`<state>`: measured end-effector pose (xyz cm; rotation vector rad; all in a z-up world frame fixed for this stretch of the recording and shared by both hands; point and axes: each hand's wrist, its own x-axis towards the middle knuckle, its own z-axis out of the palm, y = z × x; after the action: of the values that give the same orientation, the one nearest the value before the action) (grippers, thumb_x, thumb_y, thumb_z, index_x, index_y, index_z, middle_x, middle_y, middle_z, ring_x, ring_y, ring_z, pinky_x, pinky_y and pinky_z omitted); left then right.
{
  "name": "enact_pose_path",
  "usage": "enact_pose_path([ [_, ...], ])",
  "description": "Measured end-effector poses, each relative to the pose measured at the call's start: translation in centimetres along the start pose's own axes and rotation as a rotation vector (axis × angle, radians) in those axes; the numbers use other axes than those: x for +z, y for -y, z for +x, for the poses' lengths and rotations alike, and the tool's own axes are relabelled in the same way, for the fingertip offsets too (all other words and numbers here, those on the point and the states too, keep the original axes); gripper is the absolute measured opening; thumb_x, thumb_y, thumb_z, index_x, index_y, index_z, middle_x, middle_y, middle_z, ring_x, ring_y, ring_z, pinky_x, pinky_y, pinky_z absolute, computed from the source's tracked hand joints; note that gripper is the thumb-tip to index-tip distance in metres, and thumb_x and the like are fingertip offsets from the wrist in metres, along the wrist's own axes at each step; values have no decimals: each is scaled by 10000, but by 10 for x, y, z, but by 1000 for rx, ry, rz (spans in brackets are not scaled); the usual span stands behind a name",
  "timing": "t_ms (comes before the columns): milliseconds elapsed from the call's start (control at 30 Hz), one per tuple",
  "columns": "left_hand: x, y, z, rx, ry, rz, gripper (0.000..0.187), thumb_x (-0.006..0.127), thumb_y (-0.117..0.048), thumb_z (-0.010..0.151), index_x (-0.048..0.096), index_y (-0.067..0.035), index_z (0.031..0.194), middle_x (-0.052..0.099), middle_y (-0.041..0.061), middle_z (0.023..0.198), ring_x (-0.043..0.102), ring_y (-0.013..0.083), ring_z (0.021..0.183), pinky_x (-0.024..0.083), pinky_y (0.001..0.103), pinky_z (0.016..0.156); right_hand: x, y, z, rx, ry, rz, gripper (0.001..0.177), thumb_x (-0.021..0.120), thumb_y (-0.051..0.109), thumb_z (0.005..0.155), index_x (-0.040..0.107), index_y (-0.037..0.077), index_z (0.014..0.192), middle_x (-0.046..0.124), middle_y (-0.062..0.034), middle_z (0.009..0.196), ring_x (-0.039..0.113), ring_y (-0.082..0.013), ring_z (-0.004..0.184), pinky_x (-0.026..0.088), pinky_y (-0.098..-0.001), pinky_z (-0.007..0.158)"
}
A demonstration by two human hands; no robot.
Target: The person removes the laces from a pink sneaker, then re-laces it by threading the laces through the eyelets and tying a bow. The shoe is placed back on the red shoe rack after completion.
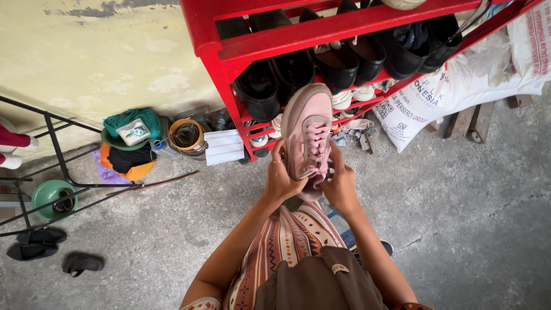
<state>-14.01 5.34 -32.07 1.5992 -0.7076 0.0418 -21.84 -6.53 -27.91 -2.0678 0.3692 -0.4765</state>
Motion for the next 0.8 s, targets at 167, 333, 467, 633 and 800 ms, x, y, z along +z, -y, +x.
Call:
enact_pose_path([
  [167,-2,11,3,-178,44,-127,729,654,-140,675,185,-1,1216,612,174,829,629,212,714,490,297,643,-9,-20,7,-15,116,-34,712,500,-127,643,343,79,1306,618,-170,972,645,-201,826,511,-271,668],
  [333,-3,37,-8,-71,64,-133,728,603,-69,579,213,-18,1191,571,159,862,600,229,743,496,310,662,-6,-47,7,-25,214,237,757,471,-159,613,318,64,1319,605,-173,1039,588,-191,903,485,-285,743],
  [467,-4,57,-31,-68,139,-80,741,634,-90,574,213,-40,1181,575,128,863,604,223,730,521,308,678,19,-69,-14,250,200,79,725,460,-157,622,323,97,1287,588,-137,1067,643,-220,676,551,-274,578],
  [633,-8,88,-74,-107,111,-49,756,648,-67,609,192,-32,1211,531,192,982,586,271,856,487,354,759,59,-105,-38,91,178,104,714,464,-140,619,323,70,1287,541,-184,1094,610,-251,857,516,-283,647],
  [800,-8,153,-89,-581,96,10,751,672,-84,591,236,-52,1201,453,208,1071,511,300,978,460,382,777,96,-137,-23,170,255,-37,690,505,-52,659,367,149,1304,598,-200,892,620,-253,720,490,-321,621],
])
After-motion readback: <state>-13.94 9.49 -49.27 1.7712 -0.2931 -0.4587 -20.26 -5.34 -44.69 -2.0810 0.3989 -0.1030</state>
